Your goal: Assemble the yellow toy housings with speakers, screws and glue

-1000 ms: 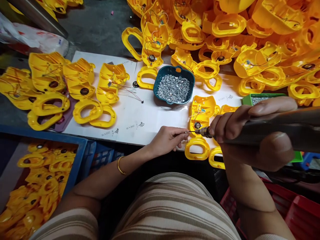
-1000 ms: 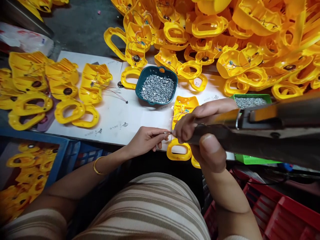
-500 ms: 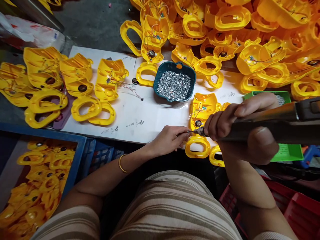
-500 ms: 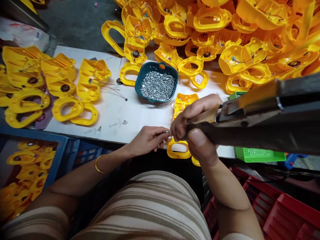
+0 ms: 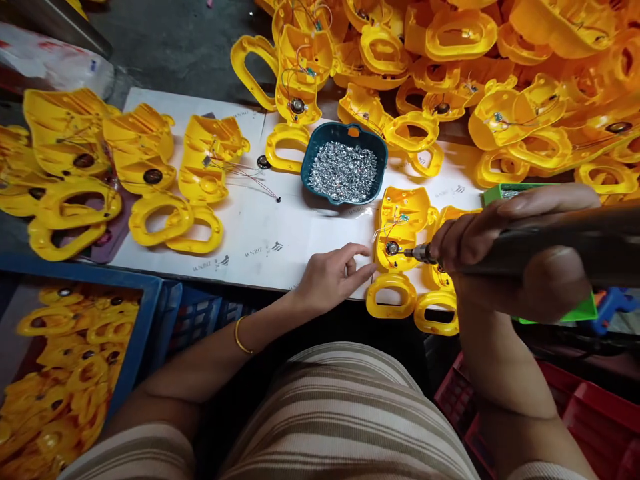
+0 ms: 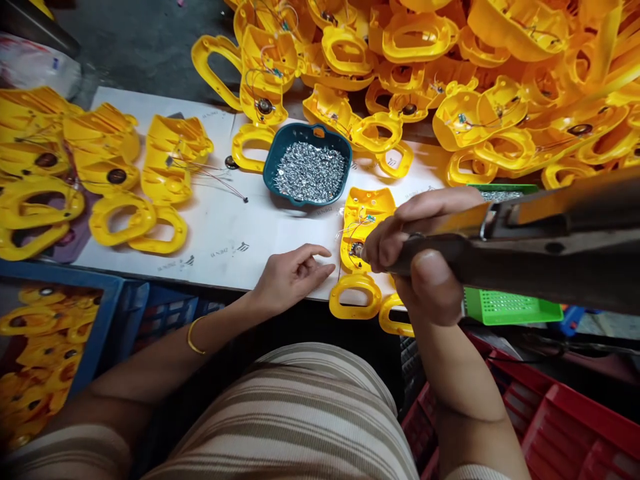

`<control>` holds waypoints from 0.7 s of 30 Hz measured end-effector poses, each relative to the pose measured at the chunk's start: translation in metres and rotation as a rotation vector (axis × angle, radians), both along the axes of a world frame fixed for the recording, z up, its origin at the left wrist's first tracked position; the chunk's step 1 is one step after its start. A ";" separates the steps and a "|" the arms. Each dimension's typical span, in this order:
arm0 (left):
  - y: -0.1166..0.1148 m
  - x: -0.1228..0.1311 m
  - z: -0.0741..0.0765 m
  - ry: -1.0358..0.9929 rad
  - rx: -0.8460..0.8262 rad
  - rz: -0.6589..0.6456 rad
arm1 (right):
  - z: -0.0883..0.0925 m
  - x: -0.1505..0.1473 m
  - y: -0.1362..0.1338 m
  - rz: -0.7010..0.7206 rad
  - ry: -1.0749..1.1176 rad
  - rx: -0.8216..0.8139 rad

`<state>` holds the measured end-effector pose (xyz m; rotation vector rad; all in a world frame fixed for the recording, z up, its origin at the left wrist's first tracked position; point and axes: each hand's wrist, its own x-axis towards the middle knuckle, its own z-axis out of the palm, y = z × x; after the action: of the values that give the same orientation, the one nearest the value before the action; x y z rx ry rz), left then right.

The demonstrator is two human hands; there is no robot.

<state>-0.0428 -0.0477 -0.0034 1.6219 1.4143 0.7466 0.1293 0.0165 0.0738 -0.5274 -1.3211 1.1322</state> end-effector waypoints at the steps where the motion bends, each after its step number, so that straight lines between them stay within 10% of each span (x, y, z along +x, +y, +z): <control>1: -0.002 0.001 -0.004 0.083 0.081 -0.001 | -0.003 0.000 0.001 -0.029 0.005 -0.001; 5: -0.008 0.011 -0.014 0.332 0.290 -0.020 | -0.019 -0.003 0.005 -0.052 -0.022 -0.021; 21: -0.011 0.033 -0.017 0.436 0.274 -0.103 | -0.051 -0.005 0.008 -0.014 -0.055 -0.017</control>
<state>-0.0098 -0.0584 -0.0206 2.1518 1.5607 0.5653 0.1243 0.0247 0.0224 -0.5831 -1.3547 1.1252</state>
